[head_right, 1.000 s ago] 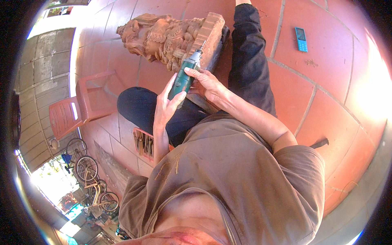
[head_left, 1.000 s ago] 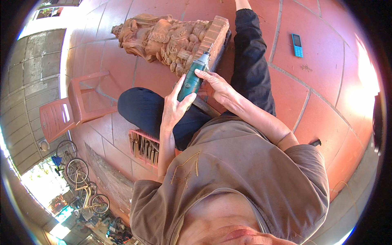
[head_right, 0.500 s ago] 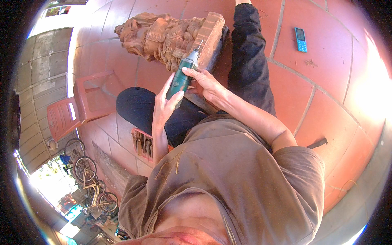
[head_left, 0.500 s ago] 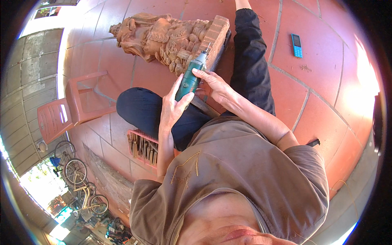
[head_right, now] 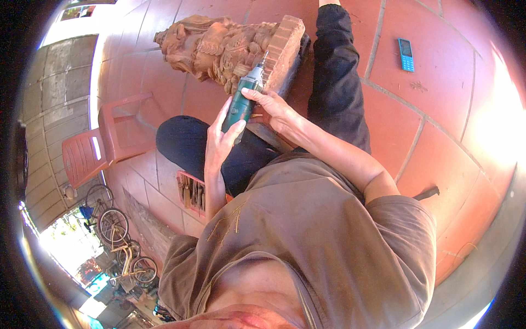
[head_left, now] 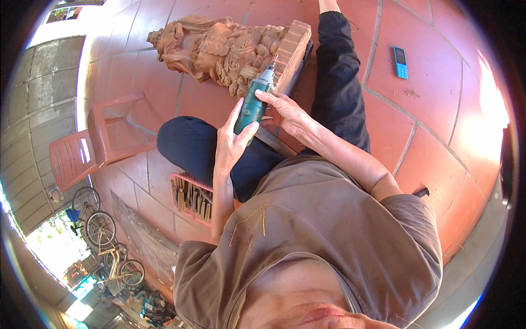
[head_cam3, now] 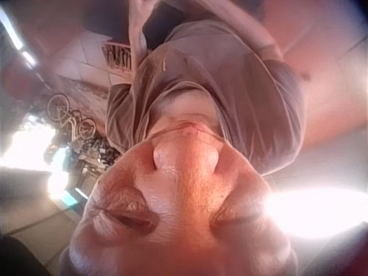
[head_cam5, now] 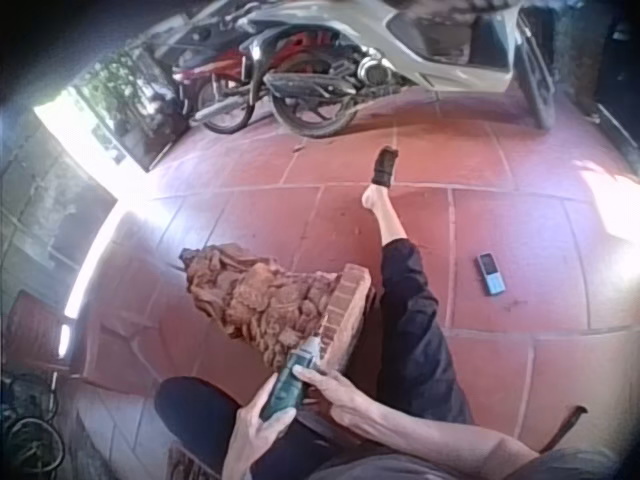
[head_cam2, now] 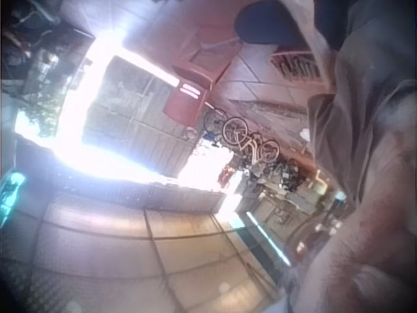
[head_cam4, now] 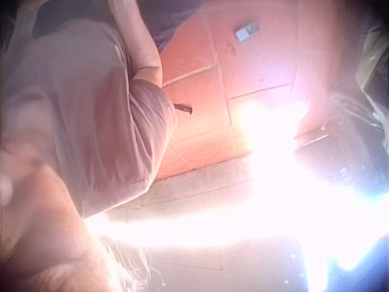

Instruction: The person uses a handheld rotary tool to carve details into a wooden sculpture of a seated figure. They hold the tool with both hands and guide it along the surface of the wood, removing material to refine the design.

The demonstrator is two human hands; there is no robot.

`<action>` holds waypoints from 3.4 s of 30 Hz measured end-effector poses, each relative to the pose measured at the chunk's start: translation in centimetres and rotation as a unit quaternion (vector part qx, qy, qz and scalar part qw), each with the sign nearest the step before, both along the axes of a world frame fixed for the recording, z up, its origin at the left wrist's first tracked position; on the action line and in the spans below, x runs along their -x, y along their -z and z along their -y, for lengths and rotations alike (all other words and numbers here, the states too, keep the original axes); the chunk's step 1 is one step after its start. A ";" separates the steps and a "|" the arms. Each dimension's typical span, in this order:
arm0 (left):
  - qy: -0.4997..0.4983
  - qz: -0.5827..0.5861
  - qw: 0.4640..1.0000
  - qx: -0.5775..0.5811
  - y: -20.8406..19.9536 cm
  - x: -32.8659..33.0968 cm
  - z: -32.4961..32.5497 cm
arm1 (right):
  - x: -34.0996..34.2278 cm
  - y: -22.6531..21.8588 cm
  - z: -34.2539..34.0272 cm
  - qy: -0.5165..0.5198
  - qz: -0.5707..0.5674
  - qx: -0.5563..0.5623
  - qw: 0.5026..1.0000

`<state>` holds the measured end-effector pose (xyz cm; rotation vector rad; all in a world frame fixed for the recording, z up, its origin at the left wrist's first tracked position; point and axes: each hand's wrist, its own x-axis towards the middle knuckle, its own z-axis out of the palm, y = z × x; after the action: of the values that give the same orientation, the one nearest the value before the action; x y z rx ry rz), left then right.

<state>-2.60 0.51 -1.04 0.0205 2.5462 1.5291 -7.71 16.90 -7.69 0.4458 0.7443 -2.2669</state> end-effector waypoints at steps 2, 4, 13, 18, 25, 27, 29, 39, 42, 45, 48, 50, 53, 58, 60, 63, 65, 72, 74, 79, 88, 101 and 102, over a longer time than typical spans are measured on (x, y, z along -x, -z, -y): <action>0.001 0.004 1.000 -0.007 0.0 0.1 0.0 | 0.1 0.4 0.1 -0.001 -0.004 0.005 1.000; -0.011 0.029 0.999 -0.012 -0.4 0.1 -0.2 | 0.2 0.5 0.1 -0.002 -0.005 0.004 1.000; -0.036 0.039 0.999 0.001 -0.7 -0.4 -1.1 | 0.3 0.4 0.1 -0.003 0.007 0.004 1.000; -0.019 0.029 0.999 0.013 -0.7 -0.3 -0.8 | 0.0 0.2 0.1 0.001 0.006 0.006 1.000; -0.008 0.050 0.999 0.013 -1.2 -0.2 -0.9 | -0.4 0.8 -0.1 0.007 0.008 0.026 1.000; -0.009 0.051 0.999 0.008 -1.2 -0.1 -1.0 | -0.4 1.1 0.0 0.009 0.008 0.025 1.000; -0.013 0.054 0.998 0.004 -1.3 -0.1 -1.1 | -0.4 0.3 -0.2 0.009 0.009 0.020 1.000; -0.022 0.031 0.999 -0.006 -0.9 -0.2 -1.1 | -0.1 0.3 0.0 0.008 0.011 0.006 1.000; -0.018 0.007 1.000 -0.001 -0.5 -0.2 -0.8 | -0.1 0.4 0.2 0.005 0.010 0.006 1.000; -0.021 0.004 1.000 -0.002 -0.3 -0.2 -0.9 | 0.2 0.6 0.3 -0.002 0.011 0.002 1.000; -0.029 0.022 0.999 -0.004 -0.6 -0.2 -1.0 | 0.0 0.3 0.3 0.011 0.008 0.003 1.000; -0.028 0.028 0.999 -0.003 -0.7 -0.2 -1.0 | 0.0 0.6 0.3 0.007 0.006 0.009 1.000; -0.013 0.028 0.999 0.016 -0.8 -0.2 -0.8 | -0.2 0.4 0.2 0.011 0.011 0.018 1.000; -0.024 0.060 0.998 0.017 -0.8 -0.2 -0.8 | -0.3 0.2 0.1 0.020 0.011 0.019 1.000; -0.025 0.057 0.998 0.013 -0.8 -0.2 -0.9 | -0.3 0.0 0.1 0.021 0.010 0.012 1.000; -0.024 0.038 0.999 0.006 -0.7 -0.2 -1.0 | -0.2 0.1 0.1 0.021 0.013 0.005 1.000; -0.024 0.003 1.000 -0.003 -0.4 -0.2 -1.0 | -0.2 0.1 0.1 0.019 0.011 0.006 1.000; -0.031 0.001 0.999 0.007 0.1 -0.4 -1.0 | 0.0 0.3 0.0 0.004 0.013 0.002 1.000; -0.041 0.014 0.999 0.003 0.2 -0.5 -1.0 | 0.0 0.4 0.1 0.004 0.012 0.002 1.000; -0.031 0.027 0.999 -0.003 -0.5 -0.5 -1.2 | -0.2 0.4 0.0 0.014 0.012 0.000 1.000; -0.017 0.004 1.000 0.005 -0.4 -0.4 -1.2 | -0.2 0.0 -0.1 0.017 0.017 0.010 1.000; -0.019 0.008 1.000 0.013 -0.1 -0.4 -1.0 | -0.3 0.5 0.0 0.018 0.016 0.008 1.000; -0.018 0.010 1.000 0.013 -0.3 -0.3 -1.1 | -0.4 0.7 0.0 0.018 0.014 0.012 1.000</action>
<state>-2.25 1.61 -0.78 -0.0450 2.5640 1.5017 -7.34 16.94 -8.35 0.4824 0.6982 -2.2954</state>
